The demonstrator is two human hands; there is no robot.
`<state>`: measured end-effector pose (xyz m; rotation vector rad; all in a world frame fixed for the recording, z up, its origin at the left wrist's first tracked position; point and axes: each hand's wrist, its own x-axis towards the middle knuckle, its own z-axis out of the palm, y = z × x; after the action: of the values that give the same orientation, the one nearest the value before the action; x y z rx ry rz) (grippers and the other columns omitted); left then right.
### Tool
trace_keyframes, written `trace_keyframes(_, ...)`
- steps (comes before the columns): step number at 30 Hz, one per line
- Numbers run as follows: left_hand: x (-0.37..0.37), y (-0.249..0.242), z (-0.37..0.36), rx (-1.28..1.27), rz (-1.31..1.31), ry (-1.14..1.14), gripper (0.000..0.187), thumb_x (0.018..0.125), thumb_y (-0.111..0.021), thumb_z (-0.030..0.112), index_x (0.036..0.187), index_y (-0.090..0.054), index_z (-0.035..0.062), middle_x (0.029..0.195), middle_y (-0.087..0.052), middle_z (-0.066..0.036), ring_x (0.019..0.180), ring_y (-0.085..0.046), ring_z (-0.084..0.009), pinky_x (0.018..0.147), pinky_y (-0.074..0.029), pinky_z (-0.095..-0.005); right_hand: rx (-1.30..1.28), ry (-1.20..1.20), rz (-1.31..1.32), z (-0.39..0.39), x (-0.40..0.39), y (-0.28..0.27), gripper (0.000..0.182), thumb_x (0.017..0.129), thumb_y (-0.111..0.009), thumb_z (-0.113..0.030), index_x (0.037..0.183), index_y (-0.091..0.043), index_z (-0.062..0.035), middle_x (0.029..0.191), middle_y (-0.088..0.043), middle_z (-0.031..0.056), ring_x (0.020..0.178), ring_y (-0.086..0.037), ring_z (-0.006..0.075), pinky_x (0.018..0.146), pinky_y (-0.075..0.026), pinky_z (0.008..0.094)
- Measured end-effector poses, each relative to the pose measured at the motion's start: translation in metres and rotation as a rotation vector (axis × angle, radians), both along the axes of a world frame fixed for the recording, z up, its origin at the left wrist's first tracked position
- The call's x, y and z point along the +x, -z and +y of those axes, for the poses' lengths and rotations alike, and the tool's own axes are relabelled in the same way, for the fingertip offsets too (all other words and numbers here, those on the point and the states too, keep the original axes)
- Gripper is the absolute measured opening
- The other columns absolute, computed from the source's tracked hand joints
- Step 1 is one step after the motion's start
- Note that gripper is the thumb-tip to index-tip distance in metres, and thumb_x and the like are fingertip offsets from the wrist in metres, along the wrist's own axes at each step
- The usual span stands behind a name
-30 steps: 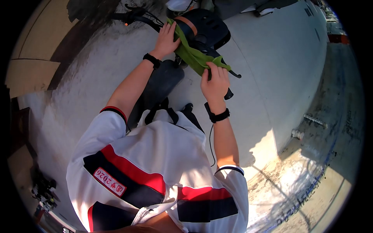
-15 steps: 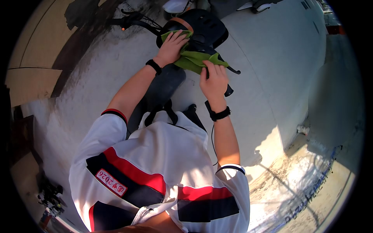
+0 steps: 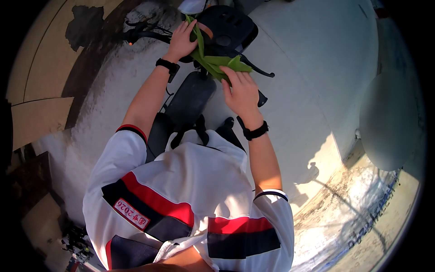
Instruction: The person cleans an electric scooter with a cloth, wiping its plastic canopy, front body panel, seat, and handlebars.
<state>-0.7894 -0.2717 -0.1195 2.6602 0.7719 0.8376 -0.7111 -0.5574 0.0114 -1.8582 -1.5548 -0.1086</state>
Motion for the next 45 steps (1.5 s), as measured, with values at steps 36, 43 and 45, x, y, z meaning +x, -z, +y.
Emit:
trace_keyframes(36,0.013,-0.011,-0.019,0.184,0.107,0.091,0.060,0.089,-0.060,0.014,0.146,-0.041,0.0163,0.142,-0.051,-0.011,0.140,-0.036,-0.0337,0.114,-0.028,-0.0509,0.004,0.011,-0.030,-0.005,-0.001,-0.005,0.047,0.082,-0.065,-0.006,0.128,-0.060,-0.0135,0.088,-0.066,0.0063,0.077,-0.060,0.0261,0.066,-0.050,0.0366)
trace_keyframes(43,0.008,-0.024,-0.026,0.264,0.300,0.406,0.055,0.083,-0.063,0.009,0.137,-0.053,0.0162,0.130,-0.062,-0.008,0.136,-0.044,-0.0237,0.116,-0.027,-0.0461,0.041,0.018,-0.035,-0.005,0.001,-0.006,0.040,0.083,-0.064,-0.007,0.123,-0.062,-0.0128,0.084,-0.064,0.0066,0.078,-0.061,0.0262,0.066,-0.050,0.0375)
trace_keyframes(45,0.003,-0.027,-0.029,0.262,0.312,0.409,0.054,0.083,-0.063,0.009,0.136,-0.054,0.0146,0.130,-0.062,-0.009,0.136,-0.045,-0.0230,0.116,-0.028,-0.0458,0.043,0.021,-0.032,-0.004,0.001,-0.006,0.039,0.083,-0.063,-0.007,0.121,-0.062,-0.0127,0.083,-0.063,0.0066,0.078,-0.061,0.0264,0.066,-0.050,0.0377)
